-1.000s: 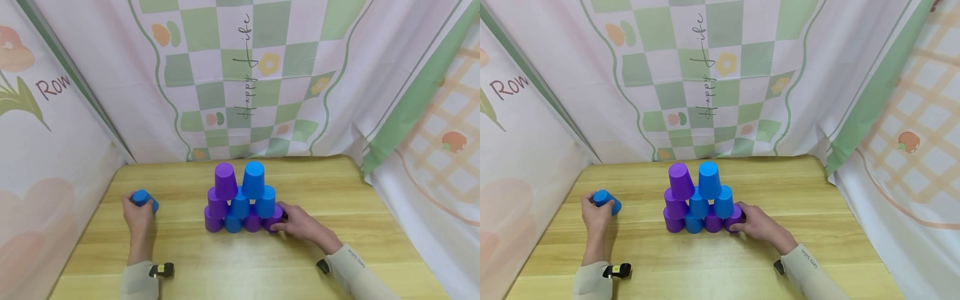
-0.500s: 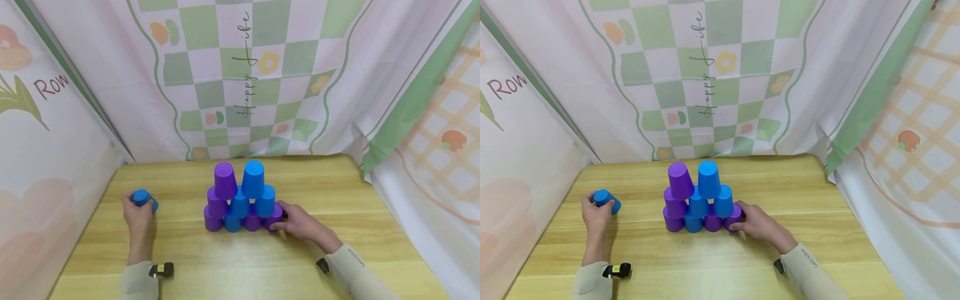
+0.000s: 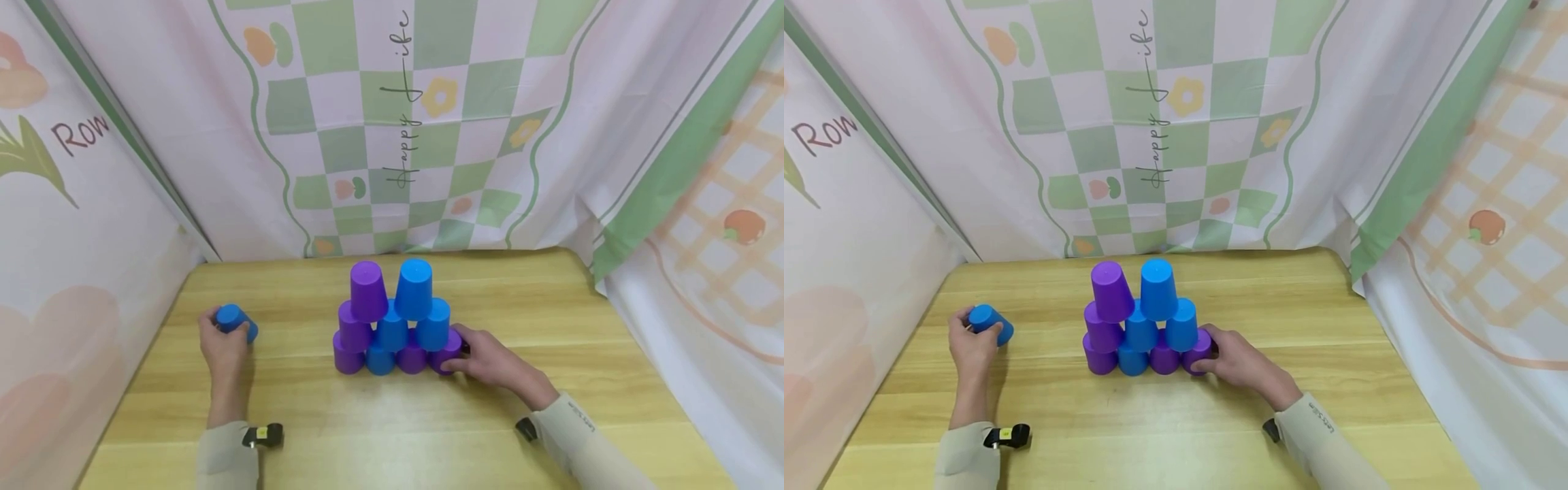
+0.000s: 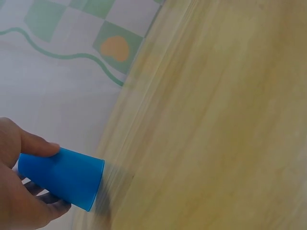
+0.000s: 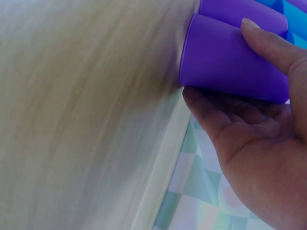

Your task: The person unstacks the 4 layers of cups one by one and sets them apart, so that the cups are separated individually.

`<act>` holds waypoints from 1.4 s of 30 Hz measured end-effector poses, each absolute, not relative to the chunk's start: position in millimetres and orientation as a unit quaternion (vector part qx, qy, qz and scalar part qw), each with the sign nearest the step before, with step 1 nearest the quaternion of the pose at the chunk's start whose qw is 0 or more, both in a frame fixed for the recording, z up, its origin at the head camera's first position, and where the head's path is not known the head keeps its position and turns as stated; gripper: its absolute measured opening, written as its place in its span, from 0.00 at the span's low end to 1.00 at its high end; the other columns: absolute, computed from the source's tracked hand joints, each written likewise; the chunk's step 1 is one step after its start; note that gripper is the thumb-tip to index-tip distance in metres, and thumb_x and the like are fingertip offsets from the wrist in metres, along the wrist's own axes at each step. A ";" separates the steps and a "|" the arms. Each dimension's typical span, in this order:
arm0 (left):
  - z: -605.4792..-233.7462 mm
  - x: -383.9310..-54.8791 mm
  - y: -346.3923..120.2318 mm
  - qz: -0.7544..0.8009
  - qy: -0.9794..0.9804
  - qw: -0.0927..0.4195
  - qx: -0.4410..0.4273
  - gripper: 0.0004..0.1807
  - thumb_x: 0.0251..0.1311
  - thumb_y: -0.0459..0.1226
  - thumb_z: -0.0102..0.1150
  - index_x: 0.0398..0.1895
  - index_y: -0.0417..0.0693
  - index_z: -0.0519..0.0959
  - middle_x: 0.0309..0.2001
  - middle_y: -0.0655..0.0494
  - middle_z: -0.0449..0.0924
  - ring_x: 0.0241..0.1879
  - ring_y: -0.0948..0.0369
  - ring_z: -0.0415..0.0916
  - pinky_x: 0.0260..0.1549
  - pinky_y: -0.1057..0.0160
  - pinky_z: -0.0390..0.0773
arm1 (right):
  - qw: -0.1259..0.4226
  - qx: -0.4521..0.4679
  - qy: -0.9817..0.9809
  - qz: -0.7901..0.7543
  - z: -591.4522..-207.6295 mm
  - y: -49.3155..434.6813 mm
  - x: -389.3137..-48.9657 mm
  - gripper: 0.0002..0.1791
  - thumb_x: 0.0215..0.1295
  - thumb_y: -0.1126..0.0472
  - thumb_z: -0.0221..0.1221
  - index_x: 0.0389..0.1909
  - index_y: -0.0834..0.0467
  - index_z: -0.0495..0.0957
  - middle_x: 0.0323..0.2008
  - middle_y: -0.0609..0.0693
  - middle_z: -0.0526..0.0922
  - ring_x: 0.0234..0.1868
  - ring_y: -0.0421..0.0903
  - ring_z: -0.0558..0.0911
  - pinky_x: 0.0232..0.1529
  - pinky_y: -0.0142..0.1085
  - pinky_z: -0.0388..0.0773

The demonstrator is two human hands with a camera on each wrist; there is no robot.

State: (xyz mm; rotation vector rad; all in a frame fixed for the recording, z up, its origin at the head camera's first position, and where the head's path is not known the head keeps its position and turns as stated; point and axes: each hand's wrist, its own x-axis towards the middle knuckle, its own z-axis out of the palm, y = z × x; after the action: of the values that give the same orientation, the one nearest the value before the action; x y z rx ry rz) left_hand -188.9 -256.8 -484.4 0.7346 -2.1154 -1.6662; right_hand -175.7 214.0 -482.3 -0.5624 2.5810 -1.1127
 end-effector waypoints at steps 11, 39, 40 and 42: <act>-478.8 -187.4 -256.3 -0.584 -0.749 0.177 0.259 0.38 0.61 0.27 0.56 0.73 0.45 0.54 0.74 0.43 0.54 0.75 0.46 0.49 0.72 0.44 0.53 | 0.139 -0.194 0.891 -0.387 -481.7 213.5 -175.2 0.21 0.59 0.49 0.68 0.51 0.47 0.74 0.43 0.40 0.82 0.41 0.41 0.79 0.49 0.39 0.80; -445.7 -181.3 -248.1 -0.562 -0.750 0.275 0.215 0.34 0.59 0.27 0.57 0.70 0.46 0.62 0.71 0.48 0.61 0.73 0.53 0.53 0.73 0.49 0.51 | 0.142 -0.190 0.887 -0.396 -480.4 212.6 -174.0 0.20 0.59 0.50 0.68 0.50 0.46 0.75 0.44 0.40 0.82 0.43 0.40 0.80 0.50 0.40 0.81; -444.1 -181.4 -247.3 -0.559 -0.750 0.282 0.211 0.34 0.58 0.27 0.58 0.69 0.46 0.63 0.70 0.48 0.62 0.72 0.53 0.54 0.73 0.50 0.51 | 0.141 -0.191 0.887 -0.395 -480.4 212.6 -174.1 0.20 0.59 0.50 0.68 0.50 0.46 0.75 0.43 0.40 0.82 0.43 0.40 0.80 0.50 0.40 0.81; -440.9 -181.2 -245.6 -0.555 -0.751 0.291 0.205 0.34 0.57 0.26 0.58 0.68 0.46 0.64 0.70 0.49 0.63 0.72 0.55 0.55 0.73 0.51 0.53 | 0.141 -0.190 0.888 -0.395 -480.6 212.6 -174.5 0.20 0.59 0.51 0.68 0.50 0.46 0.75 0.43 0.40 0.82 0.43 0.40 0.80 0.50 0.40 0.80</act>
State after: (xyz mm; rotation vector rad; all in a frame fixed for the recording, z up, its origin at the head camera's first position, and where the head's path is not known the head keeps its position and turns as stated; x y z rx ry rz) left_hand -181.2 -245.6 -440.9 0.5477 -2.0033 -1.4811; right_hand -174.5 212.6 -480.6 -0.5495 2.5633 -1.1407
